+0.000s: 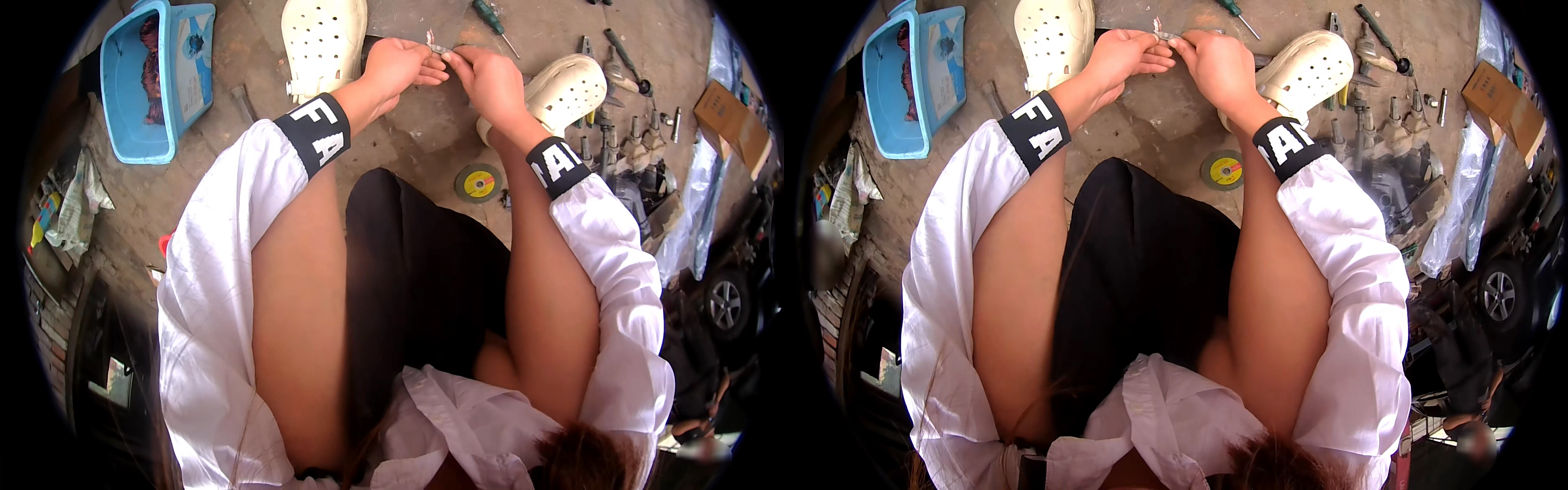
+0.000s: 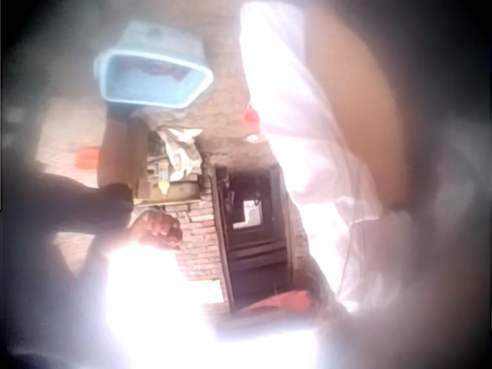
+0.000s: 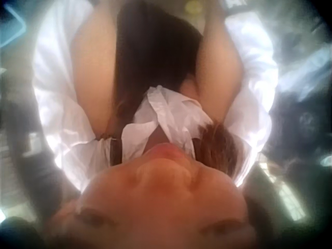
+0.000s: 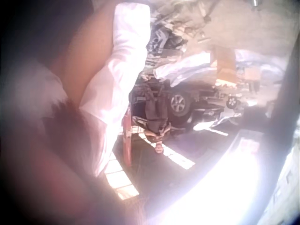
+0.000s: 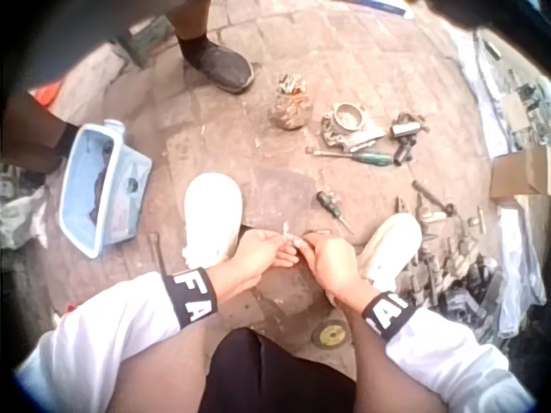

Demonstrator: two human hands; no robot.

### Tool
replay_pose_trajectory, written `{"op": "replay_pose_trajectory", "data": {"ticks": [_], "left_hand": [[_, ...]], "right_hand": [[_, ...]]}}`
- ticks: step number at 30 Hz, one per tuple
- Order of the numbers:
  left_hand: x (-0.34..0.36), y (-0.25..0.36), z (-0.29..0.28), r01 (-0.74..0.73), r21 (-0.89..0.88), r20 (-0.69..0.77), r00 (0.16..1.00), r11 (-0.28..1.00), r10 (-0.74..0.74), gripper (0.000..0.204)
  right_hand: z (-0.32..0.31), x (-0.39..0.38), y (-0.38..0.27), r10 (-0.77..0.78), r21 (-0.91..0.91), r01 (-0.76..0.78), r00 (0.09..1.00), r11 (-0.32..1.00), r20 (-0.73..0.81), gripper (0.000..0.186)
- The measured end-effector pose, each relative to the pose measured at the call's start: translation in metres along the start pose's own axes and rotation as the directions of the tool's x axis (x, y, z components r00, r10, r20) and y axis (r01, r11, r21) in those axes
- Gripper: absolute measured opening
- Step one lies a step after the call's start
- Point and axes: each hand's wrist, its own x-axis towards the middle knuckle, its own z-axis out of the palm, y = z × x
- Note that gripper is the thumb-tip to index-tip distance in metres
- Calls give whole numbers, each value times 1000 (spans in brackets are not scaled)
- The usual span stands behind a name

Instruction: The person sits on the ground and uses a hammer, screwdriver, and pliers to shape and adjust small metal pieces. They repeatedly strike, pry, and bend the parts while seated.

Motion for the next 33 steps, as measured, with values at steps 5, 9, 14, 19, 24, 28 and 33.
{"op": "replay_pose_trajectory", "data": {"ticks": [5, 9, 14, 19, 24, 28, 33], "left_hand": [[2, -2, 1, -14, -15, -22, 1000, 1000, 14, 26], [0, -1, 3, -11, -18, -17, 1000, 1000, 10, 27], [0, -1, -2, -37, 11, -11, 999, 999, 37, 28], [-2, 2, 0, -16, -1, -11, 1000, 1000, 16, 27], [-1, 0, 1, -3, -12, -12, 1000, 1000, 3, 26], [-2, 1, 2, -17, -12, -1, 1000, 1000, 17, 26], [-1, -1, 3, -22, -14, -21, 1000, 1000, 22, 27]], "right_hand": [[5, 3, 4, -32, -90, 28, 998, 996, -45, 25], [6, 7, 10, -70, -43, 68, 997, 997, -42, 26], [4, -1, 9, -59, -1, 59, 998, 998, -5, 26], [0, 0, 6, -29, 51, 29, 1000, 998, -9, 26], [1, 0, 3, 10, 13, -10, 1000, 1000, 15, 28], [3, 0, 1, 24, -29, -24, 1000, 999, 9, 30], [3, 3, 1, -14, -55, 13, 1000, 998, -17, 30]]}}
